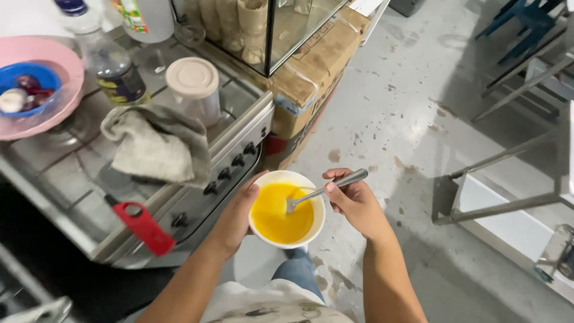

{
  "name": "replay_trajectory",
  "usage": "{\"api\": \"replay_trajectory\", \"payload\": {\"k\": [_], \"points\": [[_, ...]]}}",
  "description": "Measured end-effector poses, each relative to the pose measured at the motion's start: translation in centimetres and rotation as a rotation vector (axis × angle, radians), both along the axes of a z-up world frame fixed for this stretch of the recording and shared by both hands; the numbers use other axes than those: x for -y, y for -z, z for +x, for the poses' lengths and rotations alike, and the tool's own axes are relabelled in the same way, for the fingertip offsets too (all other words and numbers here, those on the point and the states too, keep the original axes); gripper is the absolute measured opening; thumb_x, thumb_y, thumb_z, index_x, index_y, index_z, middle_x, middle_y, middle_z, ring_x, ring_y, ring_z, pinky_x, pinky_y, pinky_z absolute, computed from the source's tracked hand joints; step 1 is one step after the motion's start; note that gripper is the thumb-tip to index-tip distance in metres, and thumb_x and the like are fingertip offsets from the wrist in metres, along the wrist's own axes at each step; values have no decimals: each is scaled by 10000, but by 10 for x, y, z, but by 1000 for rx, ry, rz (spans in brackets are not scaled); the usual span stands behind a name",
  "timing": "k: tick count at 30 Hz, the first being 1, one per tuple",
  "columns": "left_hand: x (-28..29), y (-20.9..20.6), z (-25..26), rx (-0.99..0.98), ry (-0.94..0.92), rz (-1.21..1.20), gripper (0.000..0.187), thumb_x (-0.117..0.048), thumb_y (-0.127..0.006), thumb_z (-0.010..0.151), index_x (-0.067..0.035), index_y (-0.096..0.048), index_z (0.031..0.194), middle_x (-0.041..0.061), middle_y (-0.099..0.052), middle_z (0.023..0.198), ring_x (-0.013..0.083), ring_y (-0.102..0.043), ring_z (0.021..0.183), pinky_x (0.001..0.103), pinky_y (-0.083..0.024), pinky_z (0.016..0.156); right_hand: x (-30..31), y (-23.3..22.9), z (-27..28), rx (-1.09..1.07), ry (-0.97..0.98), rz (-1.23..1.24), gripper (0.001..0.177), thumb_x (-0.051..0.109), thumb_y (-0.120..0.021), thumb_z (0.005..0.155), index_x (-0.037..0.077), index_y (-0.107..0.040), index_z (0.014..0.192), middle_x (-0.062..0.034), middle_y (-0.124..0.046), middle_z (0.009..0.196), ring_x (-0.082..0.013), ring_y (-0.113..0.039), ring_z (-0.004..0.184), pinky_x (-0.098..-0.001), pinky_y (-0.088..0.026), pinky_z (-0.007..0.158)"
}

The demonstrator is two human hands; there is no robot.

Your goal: Preparing and whisking eggs while managing various pots and pans on a gas stove.

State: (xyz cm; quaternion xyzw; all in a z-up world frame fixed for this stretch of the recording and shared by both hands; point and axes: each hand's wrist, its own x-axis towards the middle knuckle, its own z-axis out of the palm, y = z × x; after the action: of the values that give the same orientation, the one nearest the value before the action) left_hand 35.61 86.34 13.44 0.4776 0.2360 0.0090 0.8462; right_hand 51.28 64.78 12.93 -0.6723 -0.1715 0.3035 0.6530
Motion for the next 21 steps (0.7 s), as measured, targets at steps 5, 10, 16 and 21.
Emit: {"api": "replay_trajectory", "payload": {"k": [5,10,16,21], "points": [[-26,65,110,83,-2,64,568,-359,-384,1046,-51,-445,1519,105,-589,1468,206,-562,1339,361,-425,1117,-16,41,127,-8,-270,-90,293,234,-664,981,26,-646,1186,26,-601,821,-75,-544,720,-247,-472,629],[-38,98,242,143,-15,30,548,-303,-415,1047,-15,-452,1513,141,-554,1506,244,-512,1398,389,-359,1175,-10,29,294,204,-502,-322,437,312,-744,910,26,-659,1228,-39,-669,869,-149,-642,806,-310,-554,728],[-46,102,389,18,-149,-56,544,-276,-416,1035,-12,-461,1508,143,-542,1523,257,-497,1413,391,-354,1166,-11,-38,422,704,-45,-721,745,522,-725,858,57,-548,1412,-199,-575,1368,-366,-596,1173,-463,-503,965],[-57,114,473,4,-156,1,551,-293,-428,1031,-18,-457,1507,114,-523,1541,224,-477,1429,373,-349,1172,-58,-41,466,1082,21,-536,1103,659,-733,761,70,-316,1594,-271,-199,1673,-556,-172,1526,-605,-256,1188]]}}
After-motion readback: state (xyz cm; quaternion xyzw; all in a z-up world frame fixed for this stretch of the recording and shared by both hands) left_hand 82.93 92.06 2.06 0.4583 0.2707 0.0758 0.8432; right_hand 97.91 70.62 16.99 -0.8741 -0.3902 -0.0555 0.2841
